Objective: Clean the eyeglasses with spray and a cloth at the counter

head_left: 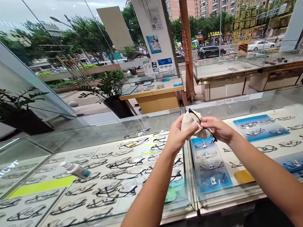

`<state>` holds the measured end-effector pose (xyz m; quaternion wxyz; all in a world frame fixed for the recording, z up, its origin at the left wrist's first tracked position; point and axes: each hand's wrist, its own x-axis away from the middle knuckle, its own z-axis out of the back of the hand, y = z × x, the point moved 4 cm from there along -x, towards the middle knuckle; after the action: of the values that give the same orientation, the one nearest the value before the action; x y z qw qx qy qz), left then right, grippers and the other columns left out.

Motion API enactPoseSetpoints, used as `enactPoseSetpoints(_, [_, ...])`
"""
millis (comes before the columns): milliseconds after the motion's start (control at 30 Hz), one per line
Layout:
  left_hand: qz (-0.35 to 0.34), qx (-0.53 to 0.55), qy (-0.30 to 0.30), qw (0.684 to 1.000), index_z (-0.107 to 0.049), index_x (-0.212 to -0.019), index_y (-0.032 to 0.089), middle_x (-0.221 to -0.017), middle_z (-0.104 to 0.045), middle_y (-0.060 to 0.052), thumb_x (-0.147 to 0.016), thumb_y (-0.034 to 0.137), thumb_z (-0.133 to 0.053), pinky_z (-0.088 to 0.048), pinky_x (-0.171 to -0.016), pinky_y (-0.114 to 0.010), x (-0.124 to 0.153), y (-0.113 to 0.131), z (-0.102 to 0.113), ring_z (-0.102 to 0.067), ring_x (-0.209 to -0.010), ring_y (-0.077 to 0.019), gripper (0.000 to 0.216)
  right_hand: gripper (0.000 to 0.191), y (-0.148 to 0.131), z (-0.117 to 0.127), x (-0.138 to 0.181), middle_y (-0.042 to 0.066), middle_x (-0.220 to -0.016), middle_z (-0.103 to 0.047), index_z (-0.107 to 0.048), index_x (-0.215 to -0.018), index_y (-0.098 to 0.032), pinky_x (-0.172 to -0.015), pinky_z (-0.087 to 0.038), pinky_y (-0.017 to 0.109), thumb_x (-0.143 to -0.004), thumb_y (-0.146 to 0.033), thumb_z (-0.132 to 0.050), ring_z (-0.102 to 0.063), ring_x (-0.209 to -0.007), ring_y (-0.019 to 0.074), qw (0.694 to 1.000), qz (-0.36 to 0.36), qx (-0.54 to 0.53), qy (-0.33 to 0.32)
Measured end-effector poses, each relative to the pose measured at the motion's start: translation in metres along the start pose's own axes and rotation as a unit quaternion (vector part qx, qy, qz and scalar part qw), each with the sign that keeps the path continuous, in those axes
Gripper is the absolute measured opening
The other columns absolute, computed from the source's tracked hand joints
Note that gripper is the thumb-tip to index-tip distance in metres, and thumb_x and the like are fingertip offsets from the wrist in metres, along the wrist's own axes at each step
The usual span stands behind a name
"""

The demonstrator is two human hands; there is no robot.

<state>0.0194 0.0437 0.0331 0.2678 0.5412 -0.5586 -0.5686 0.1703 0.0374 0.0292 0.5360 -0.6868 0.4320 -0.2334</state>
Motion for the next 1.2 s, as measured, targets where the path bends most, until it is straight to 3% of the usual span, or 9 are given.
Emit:
enactPoseSetpoints(133, [-0.017, -0.033, 0.062, 0.997, -0.071, -0.079, 0.014, -0.068, -0.065, 0.000, -0.060, 0.052, -0.096, -0.044, -0.056, -0.022, 0.003, -0.001, -0.002, -0.054, -0.058, -0.0106, 0.049, 0.031, 0.010, -0.004, -0.002, -0.001, -0.069, -0.062, -0.071, -0.077, -0.016, -0.058, -0.040, 0.023, -0.069, -0.042, -0.087, -0.051, -0.061, 0.0105, 1.000, -0.023, -0.013, -0.013])
enactPoseSetpoints(367, [-0.064, -0.045, 0.091, 0.993, -0.069, -0.068, 0.015, -0.059, -0.059, 0.000, -0.072, 0.068, -0.083, -0.038, -0.052, -0.024, -0.001, 0.002, 0.001, -0.047, -0.053, -0.0100, 0.056, 0.027, 0.015, -0.002, -0.005, -0.002, -0.064, -0.057, -0.066, -0.070, -0.016, -0.052, -0.035, 0.022, -0.072, -0.038, -0.082, -0.045, -0.056, 0.0084, 1.000, -0.019, 0.005, -0.004])
enactPoseSetpoints(467, [-0.033, -0.017, 0.061, 0.997, -0.073, -0.076, 0.013, -0.064, -0.064, -0.002, -0.067, 0.067, -0.088, -0.041, -0.055, -0.023, -0.004, 0.000, 0.001, -0.052, -0.057, -0.0109, 0.056, 0.029, 0.011, 0.004, -0.006, -0.002, -0.066, -0.059, -0.066, -0.071, -0.017, -0.054, -0.038, 0.022, -0.070, -0.039, -0.085, -0.050, -0.057, 0.0087, 1.000, -0.012, -0.006, 0.025])
enactPoseSetpoints(600, [0.015, 0.018, 0.031, 0.999, -0.075, -0.100, 0.015, -0.083, -0.072, -0.004, -0.060, 0.050, -0.097, -0.050, -0.068, -0.024, -0.003, -0.003, -0.003, -0.063, -0.070, -0.0136, 0.058, 0.031, 0.012, 0.008, -0.006, -0.001, -0.069, -0.064, -0.068, -0.076, -0.018, -0.054, -0.041, 0.022, -0.069, -0.040, -0.088, -0.055, -0.059, 0.0103, 0.999, -0.018, -0.032, 0.035])
enactPoseSetpoints(733, [0.005, -0.003, 0.068, 0.998, -0.070, -0.085, 0.014, -0.073, -0.067, 0.000, -0.058, 0.050, -0.098, -0.047, -0.061, -0.023, 0.000, -0.002, -0.004, -0.057, -0.063, -0.0110, 0.053, 0.034, 0.017, 0.004, -0.006, 0.000, -0.074, -0.068, -0.071, -0.085, -0.017, -0.056, -0.042, 0.021, -0.071, -0.041, -0.089, -0.056, -0.061, 0.0098, 0.999, -0.024, -0.041, 0.009])
enactPoseSetpoints(1000, [-0.057, -0.013, 0.120, 0.991, -0.063, -0.066, 0.016, -0.058, -0.056, 0.003, -0.071, 0.071, -0.083, -0.035, -0.050, -0.023, -0.001, -0.002, -0.002, -0.044, -0.051, -0.0080, 0.058, 0.039, 0.023, -0.003, -0.005, 0.000, -0.072, -0.066, -0.070, -0.078, -0.016, -0.060, -0.042, 0.023, -0.069, -0.046, -0.093, -0.055, -0.062, 0.0098, 0.999, -0.033, -0.022, -0.026])
enactPoseSetpoints(1100, [-0.049, 0.020, 0.131, 0.990, -0.064, -0.068, 0.016, -0.059, -0.061, 0.000, -0.072, 0.076, -0.079, -0.039, -0.051, -0.023, -0.005, -0.009, 0.003, -0.049, -0.052, -0.0093, 0.062, 0.040, 0.019, -0.002, -0.006, -0.001, -0.074, -0.065, -0.068, -0.077, -0.017, -0.061, -0.043, 0.023, -0.069, -0.047, -0.094, -0.056, -0.064, 0.0098, 1.000, -0.015, -0.025, -0.009])
enactPoseSetpoints(1200, [-0.045, 0.063, 0.160, 0.984, -0.071, -0.083, 0.015, -0.070, -0.071, -0.002, -0.067, 0.077, -0.082, -0.051, -0.063, -0.026, -0.009, -0.013, 0.009, -0.065, -0.065, -0.0149, 0.064, 0.041, 0.015, 0.004, -0.007, -0.002, -0.073, -0.063, -0.067, -0.077, -0.018, -0.058, -0.042, 0.023, -0.069, -0.048, -0.094, -0.055, -0.062, 0.0097, 0.999, 0.005, -0.034, 0.017])
